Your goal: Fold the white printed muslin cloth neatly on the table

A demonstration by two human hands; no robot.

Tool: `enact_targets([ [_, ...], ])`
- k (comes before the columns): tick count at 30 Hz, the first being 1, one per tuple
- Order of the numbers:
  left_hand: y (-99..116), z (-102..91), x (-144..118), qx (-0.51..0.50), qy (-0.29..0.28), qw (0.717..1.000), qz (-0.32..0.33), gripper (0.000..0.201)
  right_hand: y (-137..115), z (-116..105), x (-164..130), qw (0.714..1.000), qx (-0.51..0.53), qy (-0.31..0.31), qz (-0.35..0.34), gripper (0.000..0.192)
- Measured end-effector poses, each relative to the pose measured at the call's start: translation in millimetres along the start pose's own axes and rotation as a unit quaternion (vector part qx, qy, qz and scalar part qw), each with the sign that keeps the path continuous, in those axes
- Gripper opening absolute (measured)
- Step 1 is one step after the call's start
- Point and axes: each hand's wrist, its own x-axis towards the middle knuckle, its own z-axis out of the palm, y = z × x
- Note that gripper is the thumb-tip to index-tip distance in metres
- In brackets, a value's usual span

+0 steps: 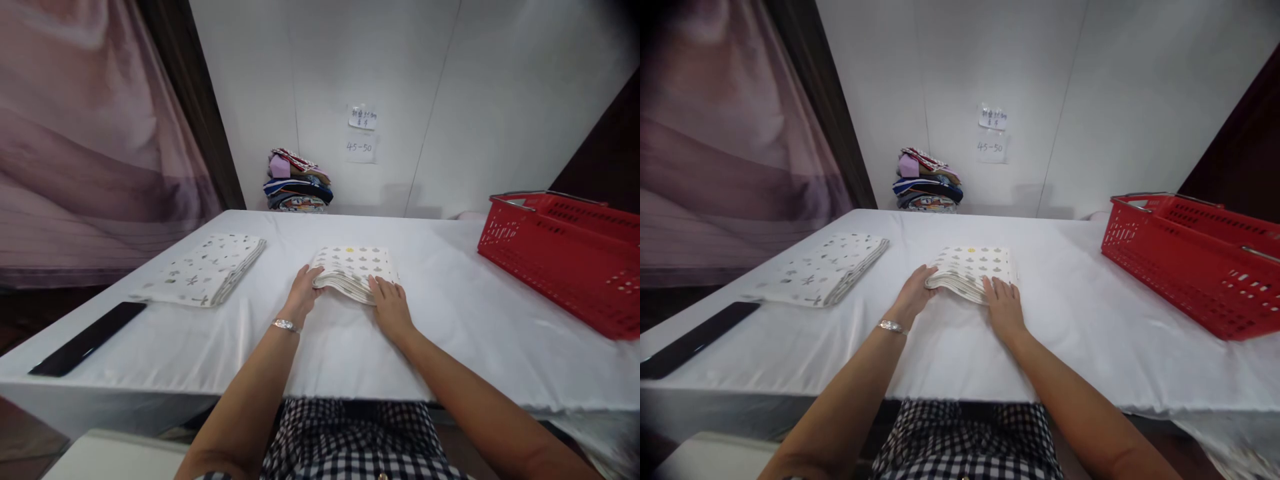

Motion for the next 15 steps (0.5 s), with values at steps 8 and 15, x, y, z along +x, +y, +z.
enact_targets([
  [8, 0.4, -3.7, -12.8, 0.15, -0.006, 0.983, 0.106, 0.05, 37.3, -12.6, -2.6, 0.998, 0.04, 0.041, -0.015, 0.067],
  [15, -11.1, -26.1, -20.0, 0.237, -0.154, 0.933, 0.225, 0.051, 54.9, -18.3, 6.0, 0.997, 0.07, 0.039, -0.022, 0.064],
])
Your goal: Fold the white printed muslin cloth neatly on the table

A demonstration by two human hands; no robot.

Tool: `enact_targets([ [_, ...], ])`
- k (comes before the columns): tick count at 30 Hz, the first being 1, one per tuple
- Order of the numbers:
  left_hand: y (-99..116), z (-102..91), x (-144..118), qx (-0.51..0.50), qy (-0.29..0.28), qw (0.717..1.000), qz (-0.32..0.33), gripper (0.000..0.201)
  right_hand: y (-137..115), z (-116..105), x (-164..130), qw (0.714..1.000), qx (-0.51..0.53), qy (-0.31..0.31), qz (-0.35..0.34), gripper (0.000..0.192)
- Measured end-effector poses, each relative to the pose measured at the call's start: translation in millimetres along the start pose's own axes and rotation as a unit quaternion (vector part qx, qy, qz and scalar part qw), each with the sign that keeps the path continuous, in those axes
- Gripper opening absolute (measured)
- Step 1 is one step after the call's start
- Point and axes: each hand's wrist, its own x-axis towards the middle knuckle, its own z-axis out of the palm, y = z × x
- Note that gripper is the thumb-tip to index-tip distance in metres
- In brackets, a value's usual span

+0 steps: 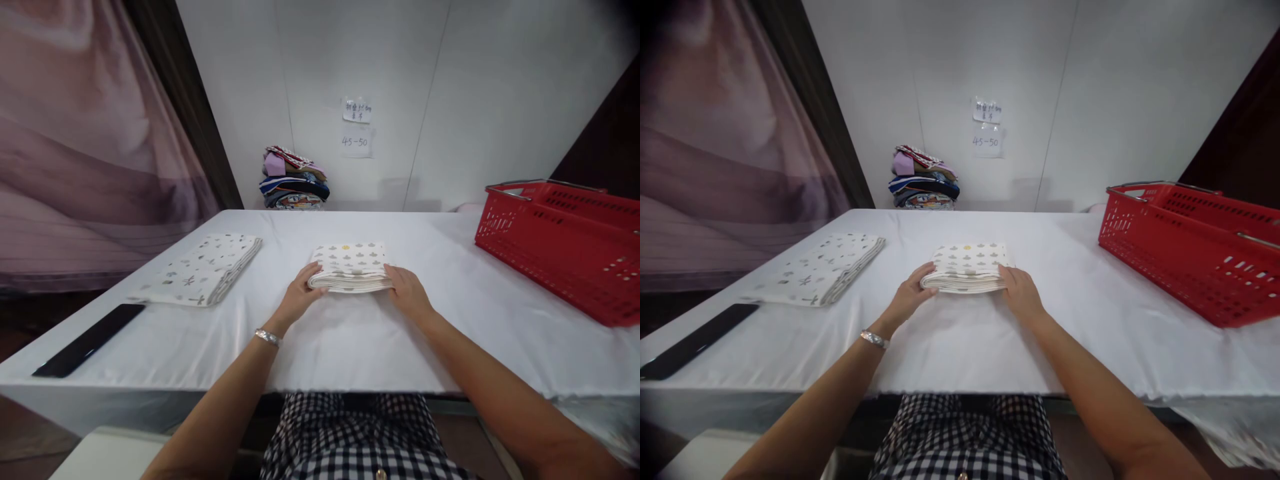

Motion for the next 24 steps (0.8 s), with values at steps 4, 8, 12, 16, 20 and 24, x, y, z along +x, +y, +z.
enact_targets([
  [4, -9.5, -1.6, -1.5, 0.085, -0.01, 0.994, 0.061, 0.072, 6.5, -8.1, 13.3, 1.0, 0.001, -0.013, -0.022, 0.058],
  [8, -4.7, -0.4, 10.4, 0.117, 0.061, 0.988, 0.081, 0.057, 12.4, -23.6, 32.4, 0.998, 0.001, -0.032, -0.05, 0.055],
  [12, 27.4, -7.9, 28.9, 0.133, 0.103, 0.984, 0.052, 0.045, 19.7, -58.8, 56.9, 0.997, 0.04, -0.046, -0.042, 0.058],
  [16, 73.8, -21.5, 44.1, 0.156, 0.148, 0.971, 0.106, 0.035, 26.8, -110.4, 80.6, 0.985, 0.168, -0.043, 0.011, 0.065],
  [20, 91.6, -23.7, 61.3, 0.019, 0.126, 0.989, 0.072, 0.034, 38.2, -137.4, 97.0, 0.946, 0.302, -0.089, 0.077, 0.07],
  [24, 55.9, -8.3, 87.2, -0.11, 0.09, 0.985, -0.103, 0.038, 58.9, -100.6, 103.4, 0.878, 0.422, -0.148, 0.172, 0.081],
])
